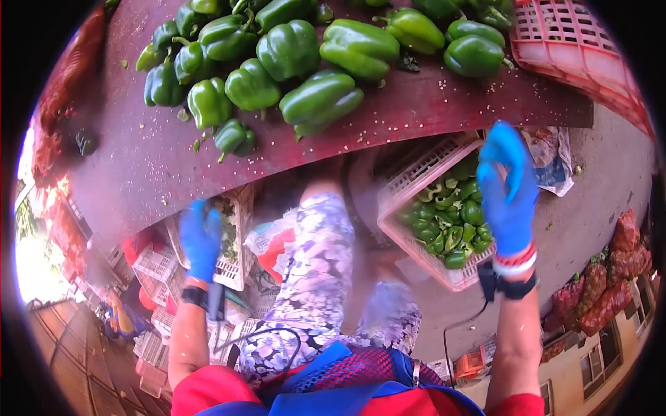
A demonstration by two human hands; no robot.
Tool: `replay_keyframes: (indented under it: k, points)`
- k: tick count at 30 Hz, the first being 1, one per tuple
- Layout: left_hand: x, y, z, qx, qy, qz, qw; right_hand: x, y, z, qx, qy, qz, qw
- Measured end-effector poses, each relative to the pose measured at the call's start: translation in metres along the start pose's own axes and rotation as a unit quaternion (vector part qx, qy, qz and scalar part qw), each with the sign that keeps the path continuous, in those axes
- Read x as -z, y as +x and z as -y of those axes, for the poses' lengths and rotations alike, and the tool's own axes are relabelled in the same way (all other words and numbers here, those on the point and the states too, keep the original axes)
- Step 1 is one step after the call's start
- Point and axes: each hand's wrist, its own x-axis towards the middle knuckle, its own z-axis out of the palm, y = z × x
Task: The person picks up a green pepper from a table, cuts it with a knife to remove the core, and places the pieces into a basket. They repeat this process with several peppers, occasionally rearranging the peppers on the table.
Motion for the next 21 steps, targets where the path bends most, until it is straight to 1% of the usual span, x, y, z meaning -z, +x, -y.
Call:
replay_keyframes:
  k: [1, 2, 3, 5, 7, 8, 10, 11, 12, 13, 14, 15, 16, 18, 19, 21]
  points:
    - [-0.021, -0.03, -0.009, -0.053, 0.003, 0.044, 0.998, 0.002, -0.043, -0.013, -0.017, -0.047, 0.059, 0.997]
    - [-0.039, -0.054, -0.027, -0.081, 0.016, 0.096, 0.992, -0.006, -0.086, -0.026, -0.041, -0.049, 0.082, 0.995]
    - [-0.055, -0.07, -0.046, -0.109, 0.029, 0.149, 0.982, -0.013, -0.118, -0.034, -0.038, -0.08, 0.123, 0.988]
    - [-0.08, -0.075, -0.078, -0.204, 0.022, 0.166, 0.965, -0.031, -0.193, -0.058, -0.105, -0.115, 0.243, 0.958]
    - [-0.125, -0.084, -0.068, -0.065, -0.03, 0.285, 0.956, -0.058, -0.275, -0.092, -0.063, -0.101, 0.304, 0.945]
    - [-0.145, -0.084, -0.063, 0.005, -0.055, 0.337, 0.94, -0.066, -0.294, -0.095, -0.083, -0.097, 0.324, 0.937]
    - [-0.159, -0.07, -0.06, -0.033, 0.023, 0.35, 0.936, -0.092, -0.318, -0.096, -0.126, -0.09, 0.361, 0.92]
    - [-0.166, -0.063, -0.058, -0.056, 0.063, 0.359, 0.929, -0.108, -0.328, -0.103, -0.154, -0.09, 0.393, 0.902]
    - [-0.17, -0.061, -0.048, -0.065, 0.061, 0.359, 0.929, -0.126, -0.337, -0.11, -0.184, -0.088, 0.423, 0.883]
    - [-0.196, -0.066, -0.007, -0.082, 0.023, 0.389, 0.917, -0.144, -0.344, -0.116, -0.215, -0.083, 0.451, 0.862]
    - [-0.23, -0.079, 0.05, -0.055, -0.096, 0.381, 0.918, -0.164, -0.345, -0.118, -0.239, -0.056, 0.468, 0.849]
    - [-0.225, -0.076, 0.06, -0.045, -0.109, 0.404, 0.907, -0.189, -0.34, -0.117, -0.264, -0.025, 0.484, 0.834]
    - [-0.21, -0.063, 0.051, -0.05, -0.085, 0.42, 0.902, -0.209, -0.338, -0.117, -0.289, 0.01, 0.498, 0.818]
    - [-0.189, -0.029, 0.021, -0.069, -0.038, 0.438, 0.895, -0.237, -0.344, -0.111, -0.289, 0.095, 0.408, 0.861]
    - [-0.191, -0.009, 0.001, -0.086, -0.018, 0.439, 0.894, -0.249, -0.346, -0.108, -0.288, 0.133, 0.358, 0.878]
    - [-0.218, 0.041, -0.05, -0.123, 0.018, 0.427, 0.896, -0.271, -0.344, -0.098, -0.343, 0.137, 0.374, 0.851]
